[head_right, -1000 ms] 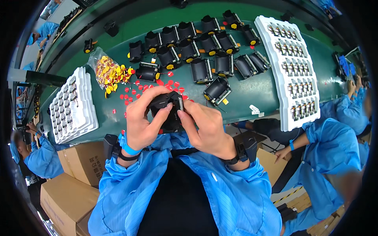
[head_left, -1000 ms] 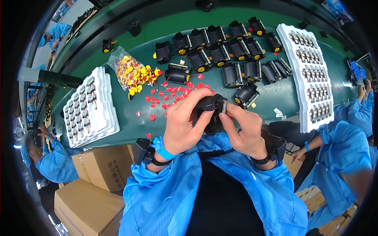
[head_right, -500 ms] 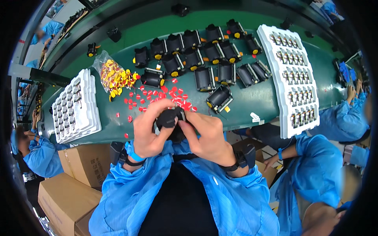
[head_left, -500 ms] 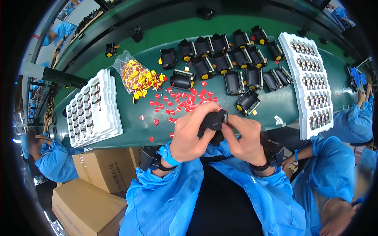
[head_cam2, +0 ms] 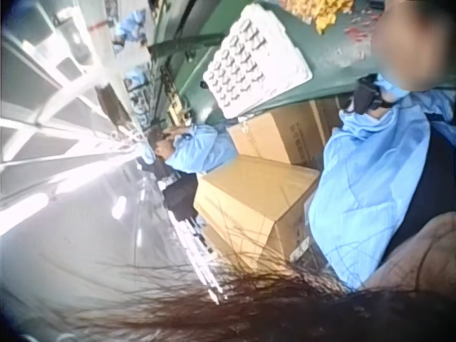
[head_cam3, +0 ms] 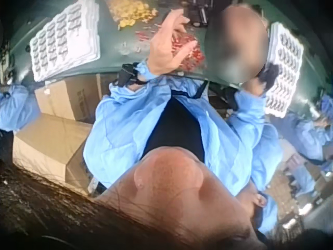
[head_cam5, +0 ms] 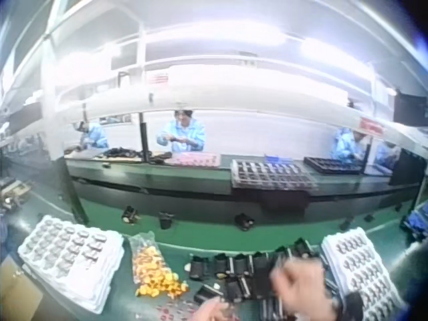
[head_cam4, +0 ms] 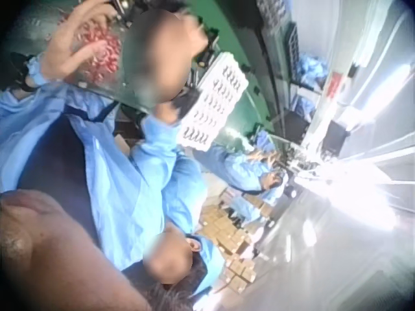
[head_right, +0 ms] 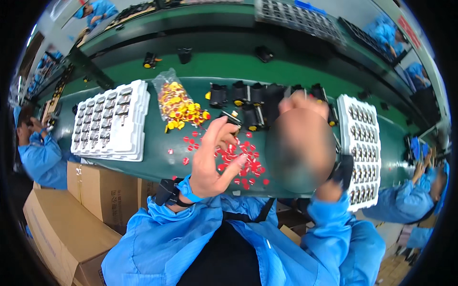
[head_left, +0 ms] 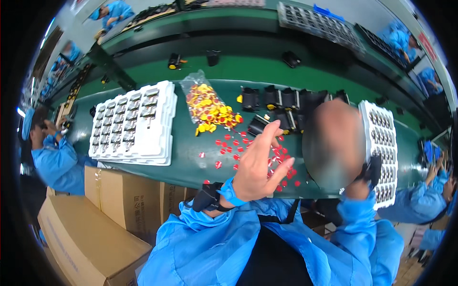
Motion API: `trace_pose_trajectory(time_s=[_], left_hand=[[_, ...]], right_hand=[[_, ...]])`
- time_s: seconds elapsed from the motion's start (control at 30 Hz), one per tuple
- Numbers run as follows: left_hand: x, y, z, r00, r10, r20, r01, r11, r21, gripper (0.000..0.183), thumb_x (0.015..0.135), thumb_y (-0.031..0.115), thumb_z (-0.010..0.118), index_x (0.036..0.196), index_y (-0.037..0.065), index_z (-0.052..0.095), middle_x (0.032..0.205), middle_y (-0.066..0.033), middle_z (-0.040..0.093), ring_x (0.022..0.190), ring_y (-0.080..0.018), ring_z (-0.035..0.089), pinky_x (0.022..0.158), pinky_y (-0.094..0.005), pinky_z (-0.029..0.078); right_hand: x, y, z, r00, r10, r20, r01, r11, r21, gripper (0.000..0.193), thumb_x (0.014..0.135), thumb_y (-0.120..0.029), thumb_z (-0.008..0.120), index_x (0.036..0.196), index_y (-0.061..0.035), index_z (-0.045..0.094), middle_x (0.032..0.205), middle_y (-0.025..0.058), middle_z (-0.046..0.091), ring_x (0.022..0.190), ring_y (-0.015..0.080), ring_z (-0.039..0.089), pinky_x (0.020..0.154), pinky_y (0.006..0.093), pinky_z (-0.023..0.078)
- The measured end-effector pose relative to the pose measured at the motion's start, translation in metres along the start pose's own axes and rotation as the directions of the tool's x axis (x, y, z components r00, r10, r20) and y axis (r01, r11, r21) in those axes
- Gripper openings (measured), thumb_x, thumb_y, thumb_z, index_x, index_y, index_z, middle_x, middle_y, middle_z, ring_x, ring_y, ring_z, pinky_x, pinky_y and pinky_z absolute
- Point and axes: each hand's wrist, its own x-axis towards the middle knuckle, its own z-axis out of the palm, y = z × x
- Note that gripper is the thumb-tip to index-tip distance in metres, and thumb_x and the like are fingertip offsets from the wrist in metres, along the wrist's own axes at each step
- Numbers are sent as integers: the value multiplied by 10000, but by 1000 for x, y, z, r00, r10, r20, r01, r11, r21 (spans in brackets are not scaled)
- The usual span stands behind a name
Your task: Assembling small electronic modules and plastic housings at a factory workstation.
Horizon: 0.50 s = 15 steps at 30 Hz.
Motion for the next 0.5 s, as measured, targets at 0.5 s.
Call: trace_pose_trajectory(time_s=[0.5], left_hand=[[-37, -37, -152, 938, -256, -234, 346, 689, 637, 80, 887, 81, 634, 897, 9, 602, 833, -186, 685, 685, -360, 668, 585, -432, 511]], right_hand=[[139, 215, 99, 723, 629, 286, -458, 746, -483, 419, 811, -326, 748, 1008, 30, 648, 954, 251, 709, 895, 431, 700, 797, 487, 569]])
